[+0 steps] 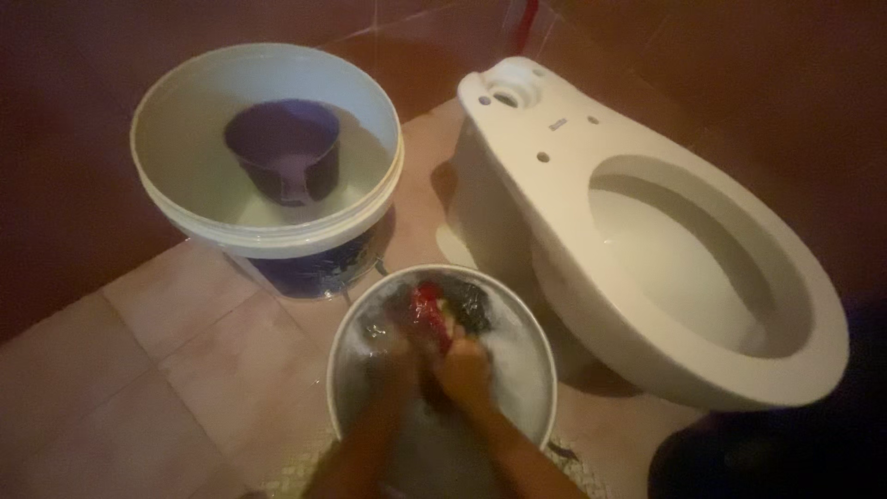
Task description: The person washes a patterned cloth by hand in a metal basin filled with soapy water. They repeatedly submerge, scrub, and wring the cloth, occasionally lifting it to inspect it before continuing the wash.
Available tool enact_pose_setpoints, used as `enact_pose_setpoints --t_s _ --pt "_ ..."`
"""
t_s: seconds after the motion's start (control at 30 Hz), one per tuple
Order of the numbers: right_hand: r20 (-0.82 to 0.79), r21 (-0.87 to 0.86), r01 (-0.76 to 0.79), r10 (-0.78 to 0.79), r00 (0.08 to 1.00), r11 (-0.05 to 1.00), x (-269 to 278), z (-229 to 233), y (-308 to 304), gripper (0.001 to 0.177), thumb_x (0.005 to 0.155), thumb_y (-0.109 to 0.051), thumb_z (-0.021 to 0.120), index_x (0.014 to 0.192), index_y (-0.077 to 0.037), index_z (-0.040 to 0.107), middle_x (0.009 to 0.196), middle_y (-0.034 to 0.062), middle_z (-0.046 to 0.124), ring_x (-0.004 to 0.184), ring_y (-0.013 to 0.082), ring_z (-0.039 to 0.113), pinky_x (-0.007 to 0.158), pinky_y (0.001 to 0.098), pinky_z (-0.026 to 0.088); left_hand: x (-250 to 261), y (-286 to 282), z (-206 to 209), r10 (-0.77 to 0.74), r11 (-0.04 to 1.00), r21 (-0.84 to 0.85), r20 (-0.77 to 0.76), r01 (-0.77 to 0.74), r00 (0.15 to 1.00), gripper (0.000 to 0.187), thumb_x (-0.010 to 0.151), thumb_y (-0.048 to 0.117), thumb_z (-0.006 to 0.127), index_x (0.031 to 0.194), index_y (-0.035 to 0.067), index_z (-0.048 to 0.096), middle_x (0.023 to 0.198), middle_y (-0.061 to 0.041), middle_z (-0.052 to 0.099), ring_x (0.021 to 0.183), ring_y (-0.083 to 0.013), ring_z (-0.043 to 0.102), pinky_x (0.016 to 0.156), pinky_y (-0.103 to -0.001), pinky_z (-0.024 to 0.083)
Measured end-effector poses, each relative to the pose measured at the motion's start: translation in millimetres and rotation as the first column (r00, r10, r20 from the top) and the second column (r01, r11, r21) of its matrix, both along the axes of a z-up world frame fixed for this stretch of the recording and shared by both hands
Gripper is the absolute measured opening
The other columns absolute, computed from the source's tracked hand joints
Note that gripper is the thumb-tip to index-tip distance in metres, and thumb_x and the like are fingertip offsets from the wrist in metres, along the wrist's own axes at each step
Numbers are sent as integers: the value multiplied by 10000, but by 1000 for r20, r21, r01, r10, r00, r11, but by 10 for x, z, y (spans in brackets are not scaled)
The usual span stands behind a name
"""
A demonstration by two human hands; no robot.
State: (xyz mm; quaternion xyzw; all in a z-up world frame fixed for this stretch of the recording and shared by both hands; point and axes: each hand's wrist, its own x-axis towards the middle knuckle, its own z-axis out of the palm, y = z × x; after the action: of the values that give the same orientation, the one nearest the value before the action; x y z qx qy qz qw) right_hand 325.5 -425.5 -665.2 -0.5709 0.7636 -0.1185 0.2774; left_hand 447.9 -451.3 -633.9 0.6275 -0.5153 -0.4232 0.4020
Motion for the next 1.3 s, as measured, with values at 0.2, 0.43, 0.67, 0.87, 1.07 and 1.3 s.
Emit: enact_pose_setpoints --t_s 0.2,0.43,0.67,0.87,1.07,1.3 --pt "273 -227 49 15 962 973 -342 791 -67 482 791 -15 606 1257 -104 690 1120 175 747 978 316 754 879 425 573 157 85 569 -69 707 -545 581 450 811 729 730 117 774 1432 171 587 1348 -180 588 1240 -342 570 1074 -501 460" --pt "-72 -582 -273 286 956 766 -554 1757 -228 340 727 22 599 1037 13 737 934 285 715 890 430 713 805 467 548 146 -312 1595 -292 579 -409 704 706 647 538 643 157 821 1133 81 611 1130 -161 668 1117 -377 611 948 -501 486" --pt "-37 -524 -283 311 950 803 -362 2513 -147 315 758 -9 618 1048 -18 741 864 251 713 798 396 731 726 461 548 82 -486 2063 -331 640 -234 776 732 537 479 694 202 793 1127 134 601 971 -166 711 943 -410 680 781 -528 526" --pt "9 -273 -216 227 974 938 -193 1675 -32 512 763 -144 699 1266 -66 643 1203 218 687 1037 322 711 884 414 572 430 -351 1367 -368 729 -39 820 683 439 410 768 192 741 1165 177 643 965 -155 710 896 -411 691 729 -539 530" --pt "-183 123 -335 353 917 934 -139 564 261 1212 711 -660 873 1529 -28 241 1524 281 320 1369 472 353 1081 614 324 535 -49 264 -457 802 142 771 580 444 374 783 197 728 1150 181 658 976 -153 715 911 -405 694 745 -535 532" --pt "-478 -277 -419 254 841 865 -65 276 679 1029 721 -671 822 1435 -115 331 1530 252 341 1384 478 315 1094 728 236 490 -17 -127 -524 799 233 722 555 451 335 800 203 712 1133 186 676 990 -151 721 928 -398 696 765 -531 534"
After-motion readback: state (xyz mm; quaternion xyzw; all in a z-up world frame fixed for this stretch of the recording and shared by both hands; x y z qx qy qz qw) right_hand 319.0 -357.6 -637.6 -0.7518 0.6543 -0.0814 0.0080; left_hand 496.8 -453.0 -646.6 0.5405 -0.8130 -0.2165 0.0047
